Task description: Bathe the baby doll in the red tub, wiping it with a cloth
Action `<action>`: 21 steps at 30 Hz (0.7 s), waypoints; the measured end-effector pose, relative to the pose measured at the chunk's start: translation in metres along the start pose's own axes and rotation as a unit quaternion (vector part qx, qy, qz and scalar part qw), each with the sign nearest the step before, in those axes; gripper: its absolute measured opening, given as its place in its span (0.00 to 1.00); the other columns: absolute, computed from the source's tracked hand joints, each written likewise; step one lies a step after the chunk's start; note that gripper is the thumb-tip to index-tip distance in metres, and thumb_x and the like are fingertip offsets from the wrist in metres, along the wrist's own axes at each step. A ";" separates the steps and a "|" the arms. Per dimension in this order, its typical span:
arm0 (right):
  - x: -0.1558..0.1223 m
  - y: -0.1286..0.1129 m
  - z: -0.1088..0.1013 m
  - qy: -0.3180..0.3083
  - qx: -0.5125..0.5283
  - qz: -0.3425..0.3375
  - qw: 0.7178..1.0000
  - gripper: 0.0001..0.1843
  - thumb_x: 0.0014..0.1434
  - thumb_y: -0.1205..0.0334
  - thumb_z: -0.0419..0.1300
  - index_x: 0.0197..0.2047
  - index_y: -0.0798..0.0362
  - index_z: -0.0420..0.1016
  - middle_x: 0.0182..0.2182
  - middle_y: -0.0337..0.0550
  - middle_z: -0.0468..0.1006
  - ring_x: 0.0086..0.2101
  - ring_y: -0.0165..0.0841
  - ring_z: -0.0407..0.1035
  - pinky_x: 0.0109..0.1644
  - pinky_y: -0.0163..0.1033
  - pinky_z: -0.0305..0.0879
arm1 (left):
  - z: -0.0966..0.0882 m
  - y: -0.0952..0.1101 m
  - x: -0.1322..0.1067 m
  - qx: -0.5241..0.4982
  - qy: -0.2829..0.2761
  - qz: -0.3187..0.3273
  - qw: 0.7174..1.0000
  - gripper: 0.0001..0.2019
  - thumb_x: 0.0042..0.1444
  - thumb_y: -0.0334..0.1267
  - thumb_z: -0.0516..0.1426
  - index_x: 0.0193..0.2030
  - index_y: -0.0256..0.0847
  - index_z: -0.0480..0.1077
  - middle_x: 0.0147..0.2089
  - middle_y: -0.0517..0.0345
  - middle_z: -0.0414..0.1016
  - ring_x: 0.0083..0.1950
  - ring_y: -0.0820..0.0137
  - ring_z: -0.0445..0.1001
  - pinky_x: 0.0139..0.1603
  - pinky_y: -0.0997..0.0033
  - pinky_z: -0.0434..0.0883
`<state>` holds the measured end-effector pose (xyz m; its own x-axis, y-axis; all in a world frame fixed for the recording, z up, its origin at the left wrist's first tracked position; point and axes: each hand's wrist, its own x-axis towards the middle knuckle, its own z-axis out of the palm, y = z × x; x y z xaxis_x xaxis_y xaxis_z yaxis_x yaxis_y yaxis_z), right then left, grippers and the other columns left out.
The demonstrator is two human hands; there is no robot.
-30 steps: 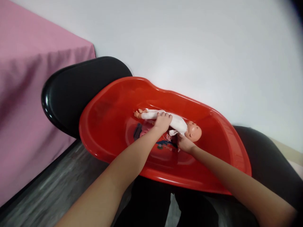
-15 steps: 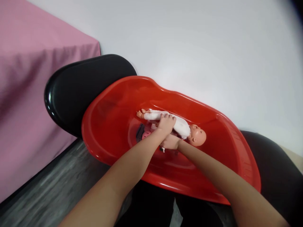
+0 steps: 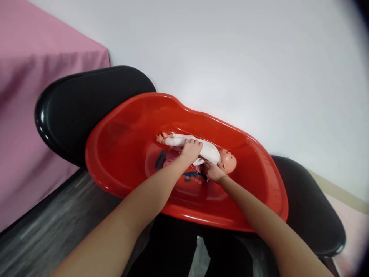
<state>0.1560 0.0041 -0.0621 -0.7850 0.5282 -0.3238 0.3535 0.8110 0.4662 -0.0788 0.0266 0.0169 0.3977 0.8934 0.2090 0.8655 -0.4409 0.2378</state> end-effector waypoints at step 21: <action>-0.091 0.009 -0.033 -0.021 0.090 -0.009 0.996 0.11 0.64 0.74 0.62 0.40 0.55 0.86 0.40 0.50 0.86 0.52 0.42 0.78 0.78 0.55 0.58 | -0.009 0.002 -0.003 0.044 -0.028 0.006 0.999 0.19 0.72 0.29 0.49 0.64 0.29 0.72 0.61 0.33 0.75 0.63 0.45 0.71 0.65 0.42 0.62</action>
<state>0.2139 -0.0453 -0.0008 -0.7713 0.5204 -0.3665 0.4282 0.8503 0.3061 -0.0809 0.0226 0.0257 0.4232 0.8923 0.1573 0.8825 -0.4453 0.1515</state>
